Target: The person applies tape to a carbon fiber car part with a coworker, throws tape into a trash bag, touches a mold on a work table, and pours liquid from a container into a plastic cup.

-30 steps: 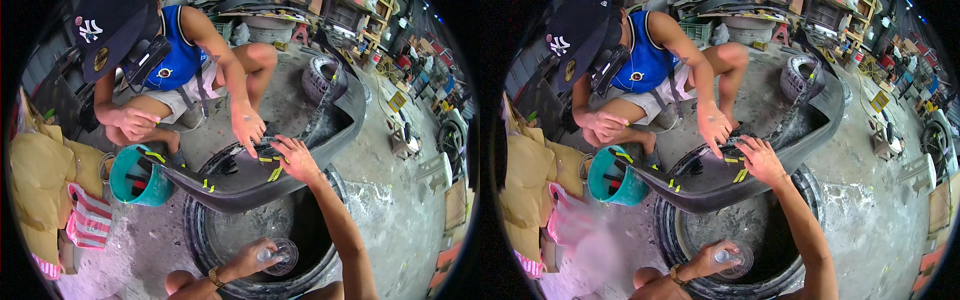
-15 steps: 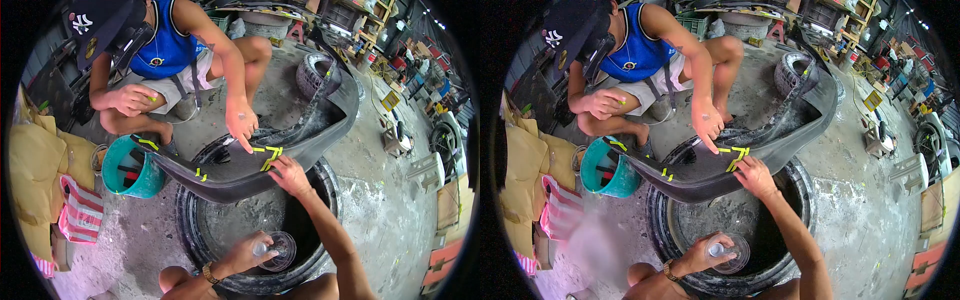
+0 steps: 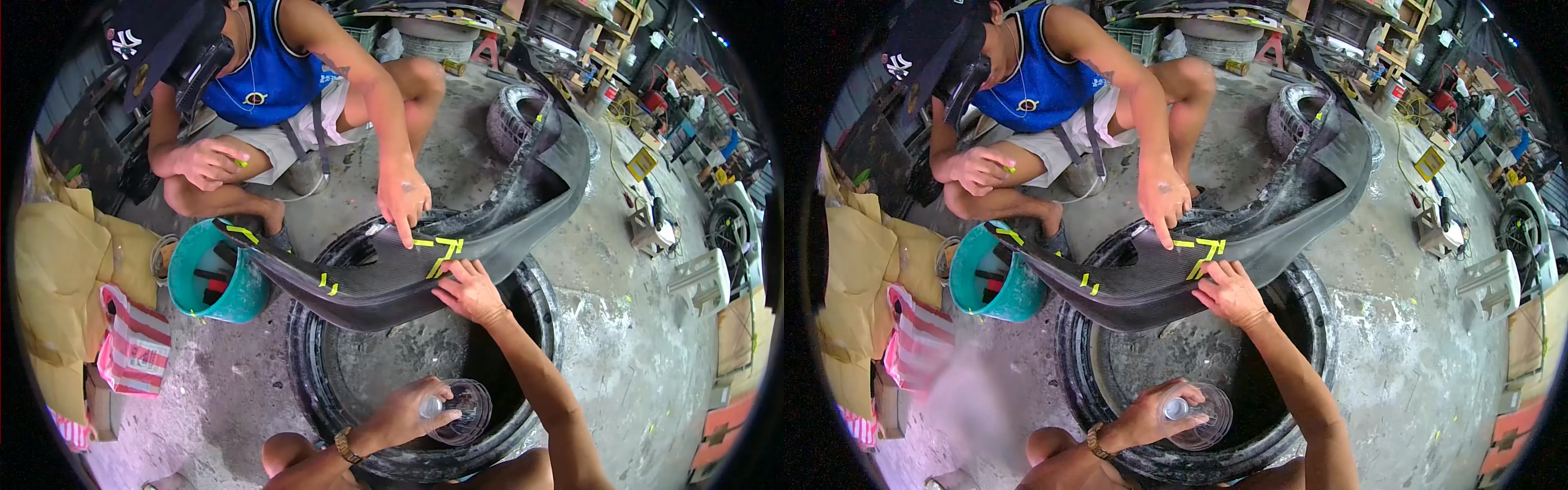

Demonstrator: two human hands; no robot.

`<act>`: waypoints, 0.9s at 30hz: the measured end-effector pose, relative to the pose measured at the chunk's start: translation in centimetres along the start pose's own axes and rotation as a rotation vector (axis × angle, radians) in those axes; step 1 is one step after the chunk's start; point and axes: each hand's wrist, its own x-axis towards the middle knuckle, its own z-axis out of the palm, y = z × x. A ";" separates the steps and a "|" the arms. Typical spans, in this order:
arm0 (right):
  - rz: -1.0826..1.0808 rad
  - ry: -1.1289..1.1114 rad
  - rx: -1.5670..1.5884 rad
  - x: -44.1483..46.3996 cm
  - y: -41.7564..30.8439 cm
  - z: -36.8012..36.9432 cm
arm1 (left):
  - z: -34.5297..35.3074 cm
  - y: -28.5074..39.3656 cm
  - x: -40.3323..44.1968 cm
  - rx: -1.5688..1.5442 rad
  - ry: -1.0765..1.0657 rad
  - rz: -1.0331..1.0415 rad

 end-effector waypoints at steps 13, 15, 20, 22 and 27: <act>0.353 0.022 0.120 2.8 -0.9 0.6 | 0.5 -0.2 0.3 0.015 -0.009 0.011; 0.365 0.029 0.104 3.1 -1.2 0.6 | 0.4 -0.2 0.4 0.019 -0.007 0.012; 0.395 0.042 0.048 3.6 -1.7 1.0 | 0.4 -0.2 0.4 -0.002 0.010 0.010; 0.435 0.216 0.004 3.6 -1.1 0.4 | 0.1 0.1 0.4 -0.016 0.004 -0.020; 0.415 0.236 0.113 1.7 -1.5 0.5 | -0.2 0.3 0.1 -0.025 0.040 0.017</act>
